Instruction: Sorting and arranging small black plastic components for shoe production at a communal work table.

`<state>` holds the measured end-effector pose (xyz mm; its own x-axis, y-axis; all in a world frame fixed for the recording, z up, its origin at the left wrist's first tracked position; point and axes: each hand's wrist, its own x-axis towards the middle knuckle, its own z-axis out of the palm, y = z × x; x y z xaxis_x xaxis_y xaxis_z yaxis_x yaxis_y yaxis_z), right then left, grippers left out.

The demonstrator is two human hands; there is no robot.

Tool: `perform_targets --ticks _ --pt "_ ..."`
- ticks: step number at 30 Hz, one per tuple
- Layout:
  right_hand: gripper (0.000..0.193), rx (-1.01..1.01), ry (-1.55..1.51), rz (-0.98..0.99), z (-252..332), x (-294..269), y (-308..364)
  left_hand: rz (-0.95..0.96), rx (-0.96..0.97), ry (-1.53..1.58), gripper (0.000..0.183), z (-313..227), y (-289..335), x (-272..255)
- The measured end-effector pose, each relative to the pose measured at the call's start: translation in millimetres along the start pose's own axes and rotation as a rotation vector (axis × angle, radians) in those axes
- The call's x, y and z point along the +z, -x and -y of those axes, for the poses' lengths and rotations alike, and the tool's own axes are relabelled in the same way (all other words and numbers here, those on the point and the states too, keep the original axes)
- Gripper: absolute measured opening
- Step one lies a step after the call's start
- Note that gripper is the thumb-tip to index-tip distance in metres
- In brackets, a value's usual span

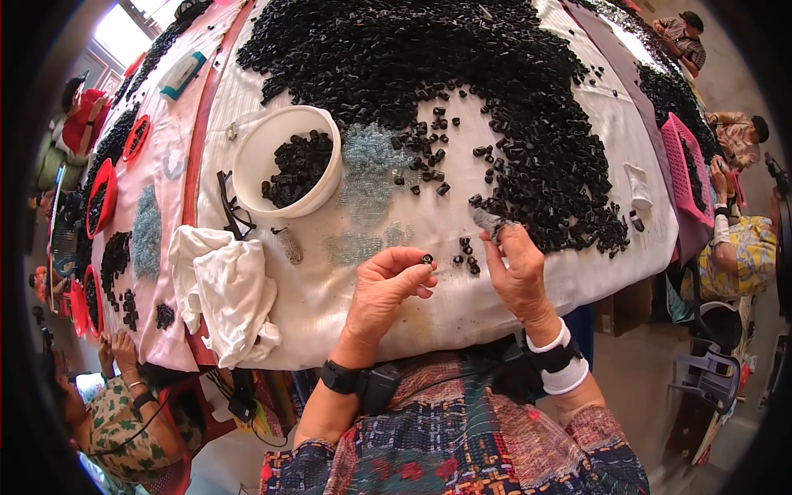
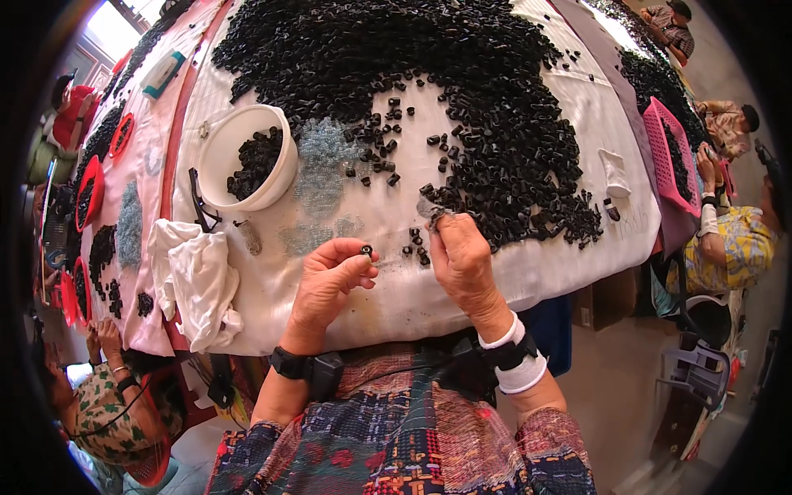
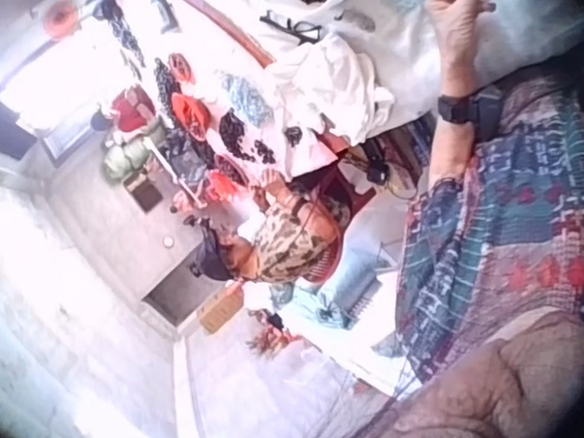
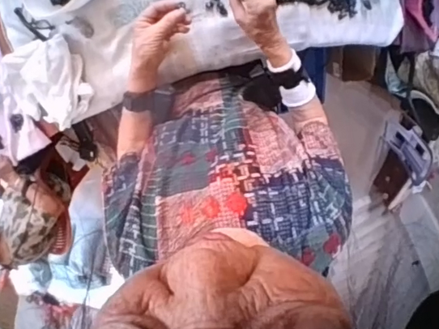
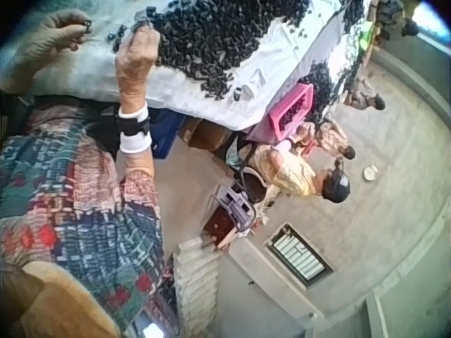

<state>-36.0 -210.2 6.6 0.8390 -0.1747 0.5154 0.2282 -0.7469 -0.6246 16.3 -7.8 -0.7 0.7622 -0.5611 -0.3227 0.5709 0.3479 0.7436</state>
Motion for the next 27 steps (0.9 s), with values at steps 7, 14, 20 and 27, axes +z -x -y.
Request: perform_targets --ticks 7,14,20,27 --pt "0.023 -0.156 0.289 0.142 1 14 -11 -0.005 -0.015 -0.012 0.016 -1 0 -1" --pt "0.023 -0.084 0.417 0.198 4 27 -6 -0.031 -0.015 -0.019 0.016 -2 1 -1" --pt "0.025 0.189 -0.021 0.072 8 25 -12 -0.039 -0.026 -0.032 0.017 1 -1 -3" --pt "0.023 0.485 -0.638 0.122 31 21 -7 0.014 -0.018 0.000 0.018 8 -4 5"
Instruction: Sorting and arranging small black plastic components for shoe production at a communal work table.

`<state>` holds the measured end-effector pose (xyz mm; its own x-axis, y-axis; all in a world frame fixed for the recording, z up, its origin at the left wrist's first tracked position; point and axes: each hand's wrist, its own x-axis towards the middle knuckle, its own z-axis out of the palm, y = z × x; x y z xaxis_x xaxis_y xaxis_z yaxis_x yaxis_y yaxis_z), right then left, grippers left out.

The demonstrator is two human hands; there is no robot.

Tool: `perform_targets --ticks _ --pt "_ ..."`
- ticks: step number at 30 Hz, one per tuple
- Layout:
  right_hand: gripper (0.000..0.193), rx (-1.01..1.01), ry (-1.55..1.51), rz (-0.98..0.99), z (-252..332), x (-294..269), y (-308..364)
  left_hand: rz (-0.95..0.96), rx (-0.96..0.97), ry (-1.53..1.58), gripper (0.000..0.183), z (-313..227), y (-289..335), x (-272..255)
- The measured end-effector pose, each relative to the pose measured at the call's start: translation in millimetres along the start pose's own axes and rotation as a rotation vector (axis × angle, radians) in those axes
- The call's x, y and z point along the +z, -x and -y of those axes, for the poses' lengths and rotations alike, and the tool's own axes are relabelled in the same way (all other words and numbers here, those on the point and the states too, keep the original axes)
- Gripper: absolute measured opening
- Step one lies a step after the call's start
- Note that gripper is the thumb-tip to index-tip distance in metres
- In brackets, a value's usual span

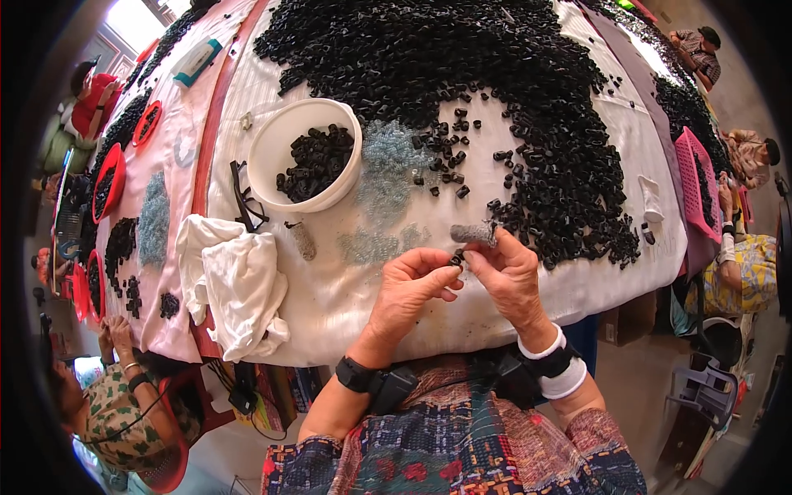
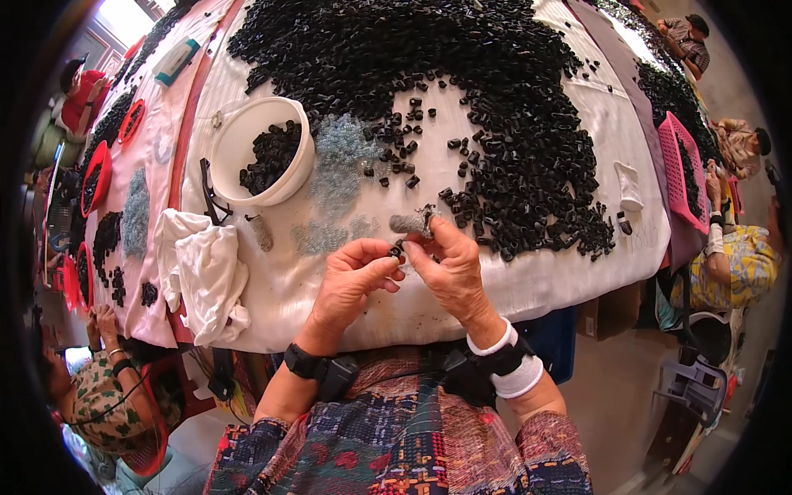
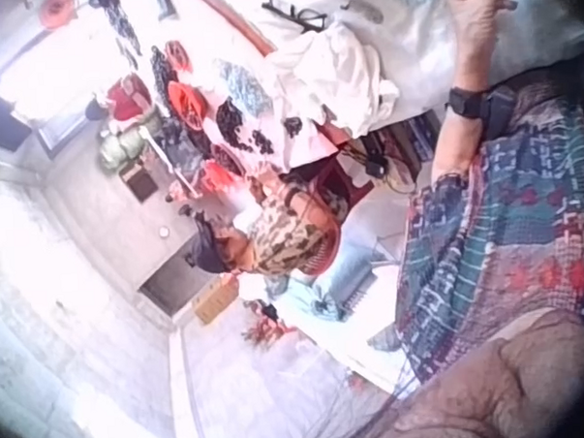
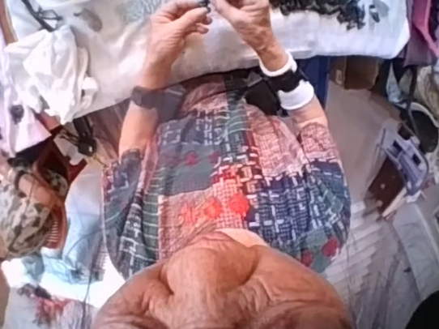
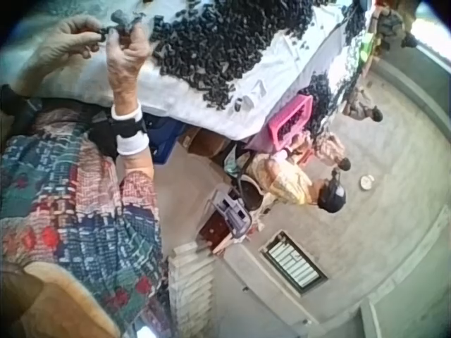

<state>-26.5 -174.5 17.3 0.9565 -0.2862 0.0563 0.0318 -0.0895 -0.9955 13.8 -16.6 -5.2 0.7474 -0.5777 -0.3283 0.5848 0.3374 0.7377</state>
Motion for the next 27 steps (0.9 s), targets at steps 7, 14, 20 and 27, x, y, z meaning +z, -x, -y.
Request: perform_targets --ticks 7,14,20,27 --pt "0.013 0.100 -0.142 0.119 -4.4 -0.2 0.7 0.014 0.050 -0.034 0.016 -2.0 2.5 -3.8" --pt "0.005 0.147 -0.143 0.188 -0.6 -1.9 -3.7 0.020 0.064 -0.125 0.015 -2.1 1.9 -8.4" --pt "0.009 0.138 -0.057 0.219 -0.2 -4.3 -2.3 -0.003 0.045 -0.049 0.015 0.3 1.5 -6.3" --pt "0.025 0.015 -0.194 0.034 4.3 1.6 4.1 -0.014 -0.002 0.065 0.016 -0.8 2.7 -0.9"
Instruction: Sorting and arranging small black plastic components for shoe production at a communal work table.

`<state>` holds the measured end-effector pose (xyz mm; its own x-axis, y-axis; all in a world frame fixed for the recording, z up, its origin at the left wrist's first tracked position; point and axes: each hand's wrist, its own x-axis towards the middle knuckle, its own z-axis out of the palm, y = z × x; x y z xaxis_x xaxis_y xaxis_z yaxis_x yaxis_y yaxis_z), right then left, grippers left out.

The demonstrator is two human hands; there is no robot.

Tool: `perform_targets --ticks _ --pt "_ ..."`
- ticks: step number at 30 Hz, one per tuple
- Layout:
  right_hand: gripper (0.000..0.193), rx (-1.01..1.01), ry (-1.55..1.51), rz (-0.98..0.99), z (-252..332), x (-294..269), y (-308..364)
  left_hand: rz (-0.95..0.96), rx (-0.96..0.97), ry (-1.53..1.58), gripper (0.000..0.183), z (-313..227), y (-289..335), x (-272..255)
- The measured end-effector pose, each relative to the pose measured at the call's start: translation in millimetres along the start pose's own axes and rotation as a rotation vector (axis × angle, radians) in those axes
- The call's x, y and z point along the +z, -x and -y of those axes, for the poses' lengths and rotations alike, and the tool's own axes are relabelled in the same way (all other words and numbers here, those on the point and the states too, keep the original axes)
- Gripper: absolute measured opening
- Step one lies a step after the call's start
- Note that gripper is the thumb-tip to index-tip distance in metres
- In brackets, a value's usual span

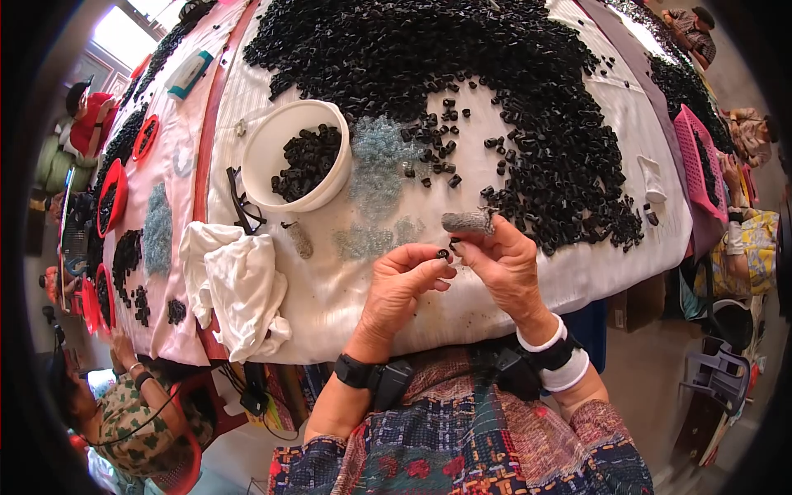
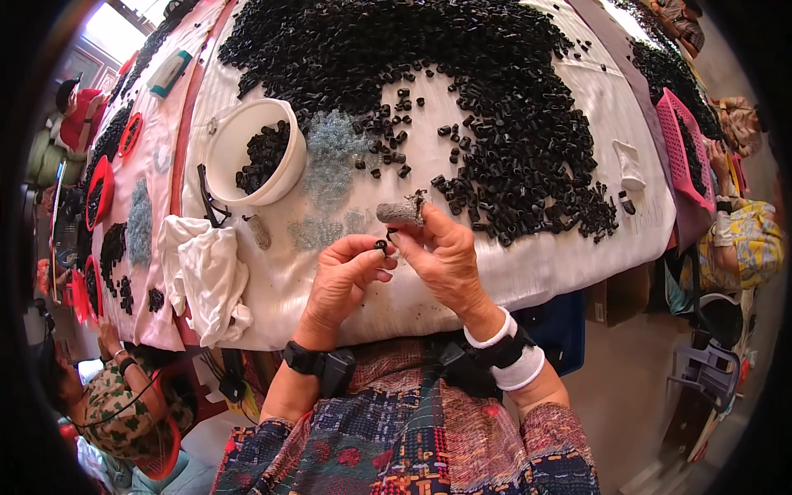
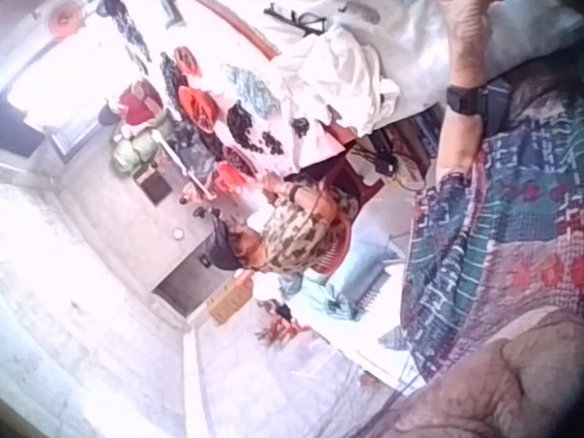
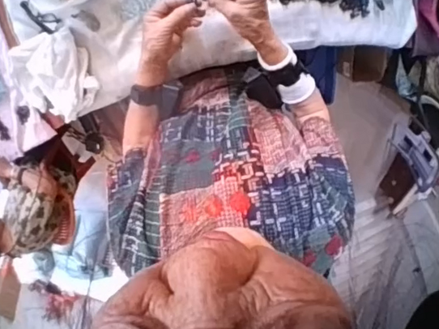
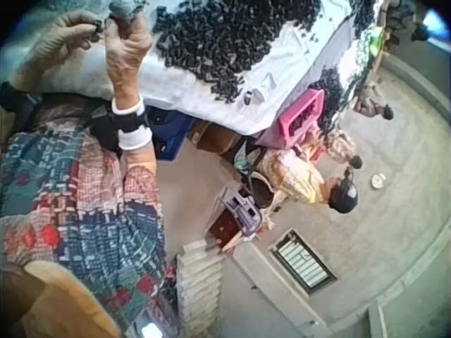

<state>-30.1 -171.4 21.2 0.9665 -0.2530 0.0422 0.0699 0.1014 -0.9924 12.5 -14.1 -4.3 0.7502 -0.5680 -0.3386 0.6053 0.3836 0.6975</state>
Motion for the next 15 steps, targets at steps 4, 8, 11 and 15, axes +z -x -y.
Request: perform_targets --ticks 4,8,11,15 --pt "0.028 -0.055 0.014 -0.022 2 3 2 -0.016 0.001 0.004 0.017 -1 2 2" --pt "0.028 -0.172 0.116 -0.069 -6 2 3 -0.020 0.028 -0.065 0.019 0 2 6" --pt "0.027 -0.237 0.258 -0.080 -8 1 3 -0.026 0.044 -0.086 0.019 -2 4 6" --pt "0.025 -0.251 0.236 -0.104 -10 3 3 -0.018 0.047 -0.109 0.019 -3 4 8"
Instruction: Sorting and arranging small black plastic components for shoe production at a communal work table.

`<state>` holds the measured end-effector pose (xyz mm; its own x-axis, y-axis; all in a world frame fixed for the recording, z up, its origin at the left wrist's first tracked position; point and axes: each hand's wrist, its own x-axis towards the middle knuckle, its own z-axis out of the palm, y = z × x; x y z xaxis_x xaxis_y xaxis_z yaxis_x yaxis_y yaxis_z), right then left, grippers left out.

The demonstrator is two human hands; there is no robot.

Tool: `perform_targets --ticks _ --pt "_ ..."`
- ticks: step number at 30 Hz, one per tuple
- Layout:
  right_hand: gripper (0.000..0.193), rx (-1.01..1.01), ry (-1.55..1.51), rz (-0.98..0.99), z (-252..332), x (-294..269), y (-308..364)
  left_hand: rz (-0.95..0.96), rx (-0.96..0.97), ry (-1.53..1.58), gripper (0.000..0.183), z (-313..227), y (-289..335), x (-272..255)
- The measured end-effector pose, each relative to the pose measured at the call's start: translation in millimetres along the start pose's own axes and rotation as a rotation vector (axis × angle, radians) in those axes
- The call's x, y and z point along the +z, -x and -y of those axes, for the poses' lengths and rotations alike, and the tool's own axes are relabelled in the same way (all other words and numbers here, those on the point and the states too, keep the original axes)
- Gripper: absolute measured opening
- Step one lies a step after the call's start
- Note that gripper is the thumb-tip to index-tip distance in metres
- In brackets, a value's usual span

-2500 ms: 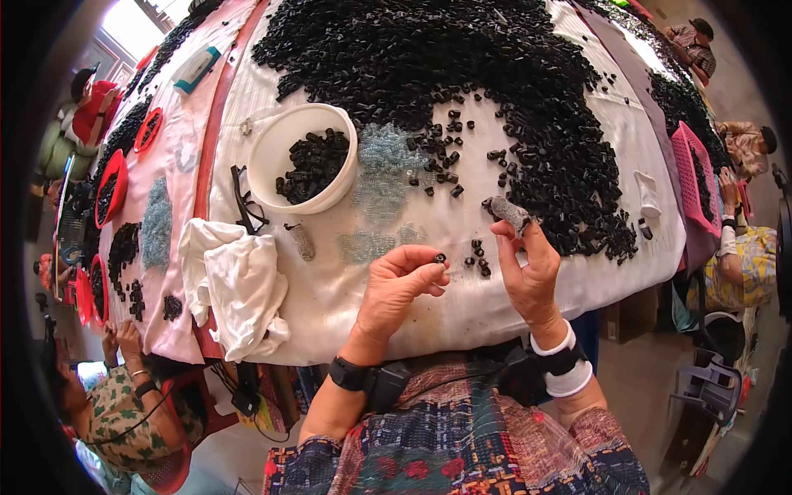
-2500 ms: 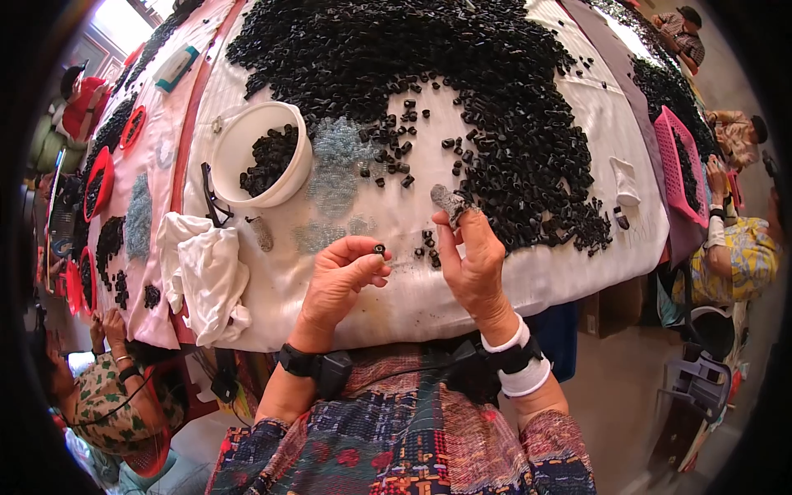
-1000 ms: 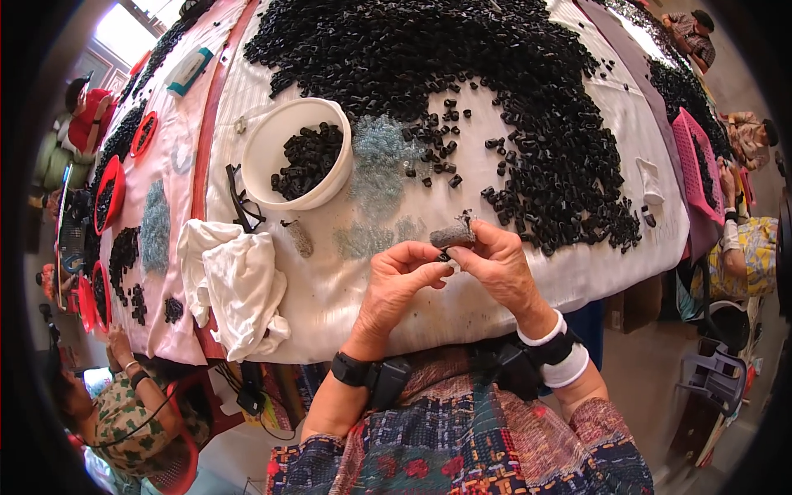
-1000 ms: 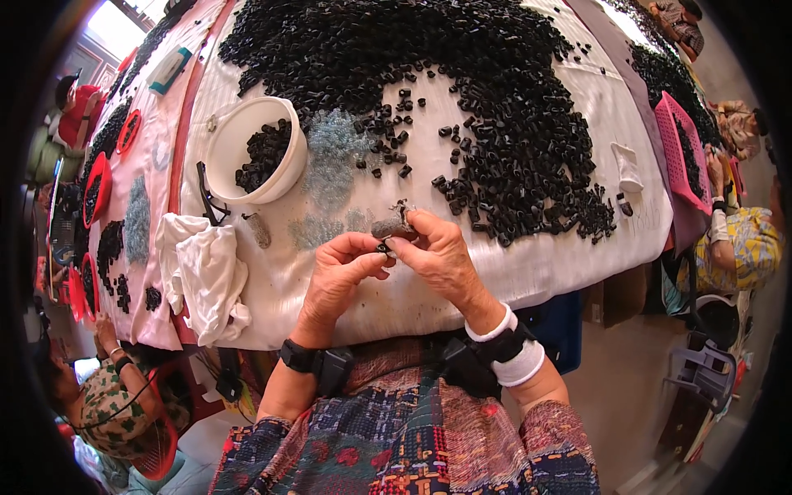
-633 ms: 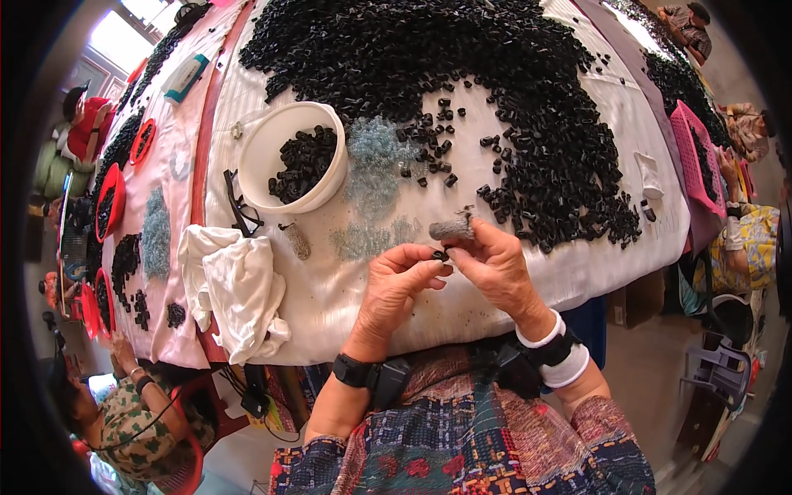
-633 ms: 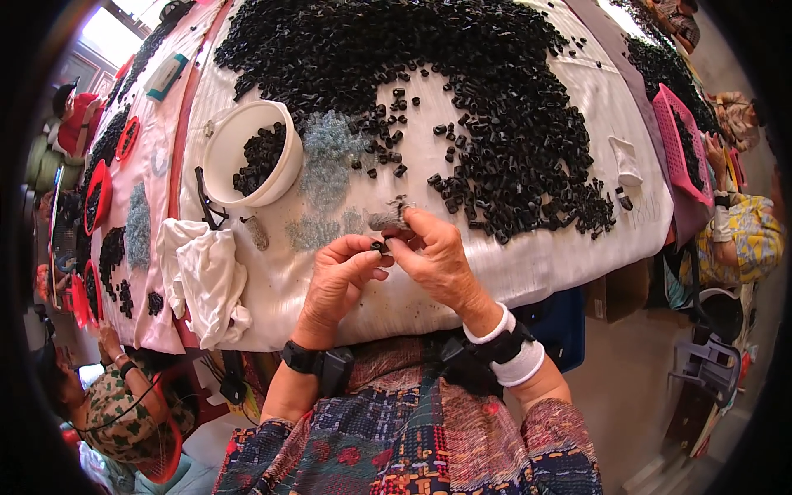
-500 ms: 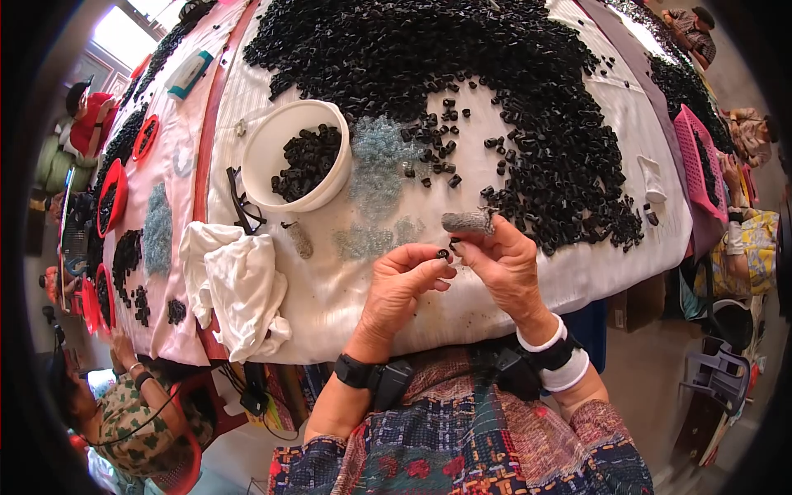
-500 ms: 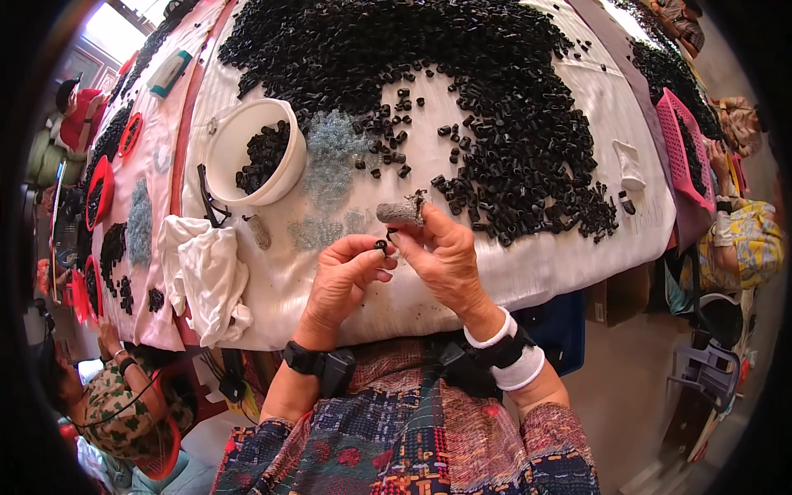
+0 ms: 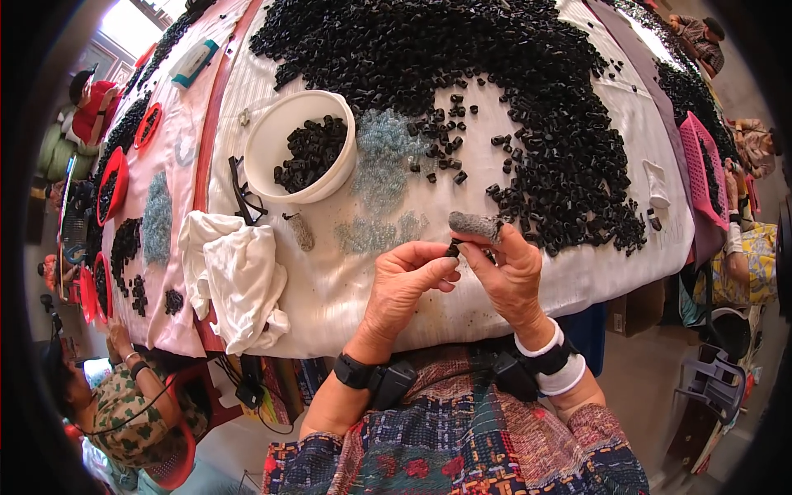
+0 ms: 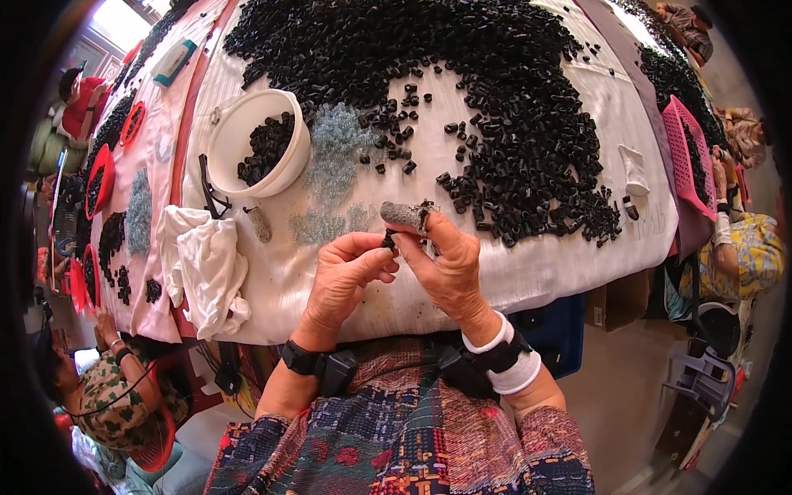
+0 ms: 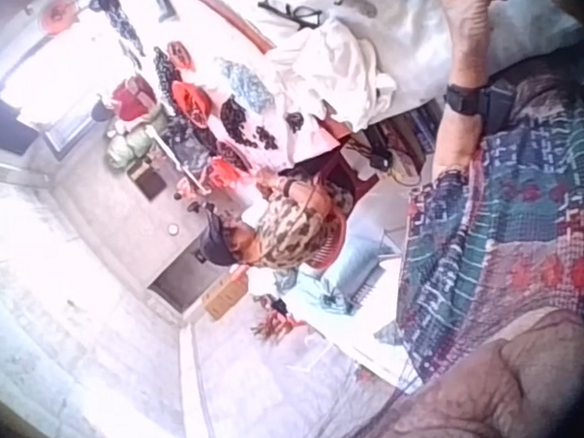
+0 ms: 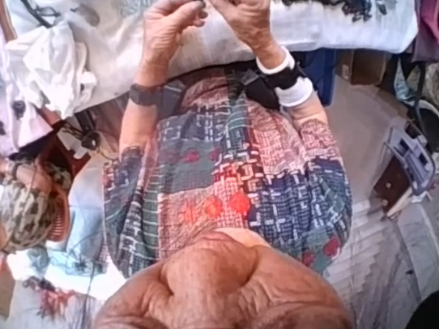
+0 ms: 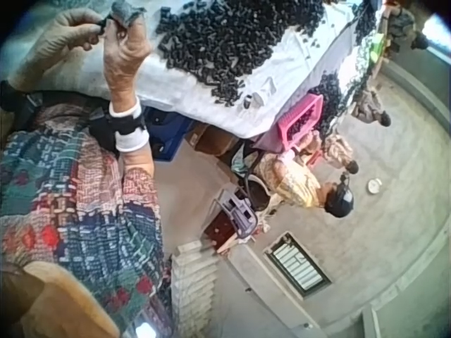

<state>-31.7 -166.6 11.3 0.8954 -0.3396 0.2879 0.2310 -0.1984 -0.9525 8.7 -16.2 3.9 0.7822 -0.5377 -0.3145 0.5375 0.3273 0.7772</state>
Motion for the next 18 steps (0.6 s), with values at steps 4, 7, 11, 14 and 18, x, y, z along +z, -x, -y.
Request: perform_targets --ticks 4,7,11,14,18 --pt "0.023 -0.014 0.023 0.008 -0.2 -0.7 -0.1 0.012 0.005 0.014 0.019 1.6 -0.2 -0.5" --pt "0.023 -0.029 0.033 0.014 0.3 -1.1 -0.1 0.002 0.002 0.004 0.019 1.8 0.1 -0.9" --pt "0.023 -0.023 0.051 -0.004 -1.8 -1.2 2.1 -0.004 0.007 -0.026 0.018 1.9 -0.7 0.3" --pt "0.023 -0.028 0.097 -0.008 -3.1 -0.9 3.3 -0.020 0.013 -0.054 0.018 2.0 -1.0 0.8" --pt "0.021 -0.057 0.156 -0.005 -1.5 -1.7 2.6 -0.037 0.015 -0.074 0.018 1.3 -1.1 2.6"
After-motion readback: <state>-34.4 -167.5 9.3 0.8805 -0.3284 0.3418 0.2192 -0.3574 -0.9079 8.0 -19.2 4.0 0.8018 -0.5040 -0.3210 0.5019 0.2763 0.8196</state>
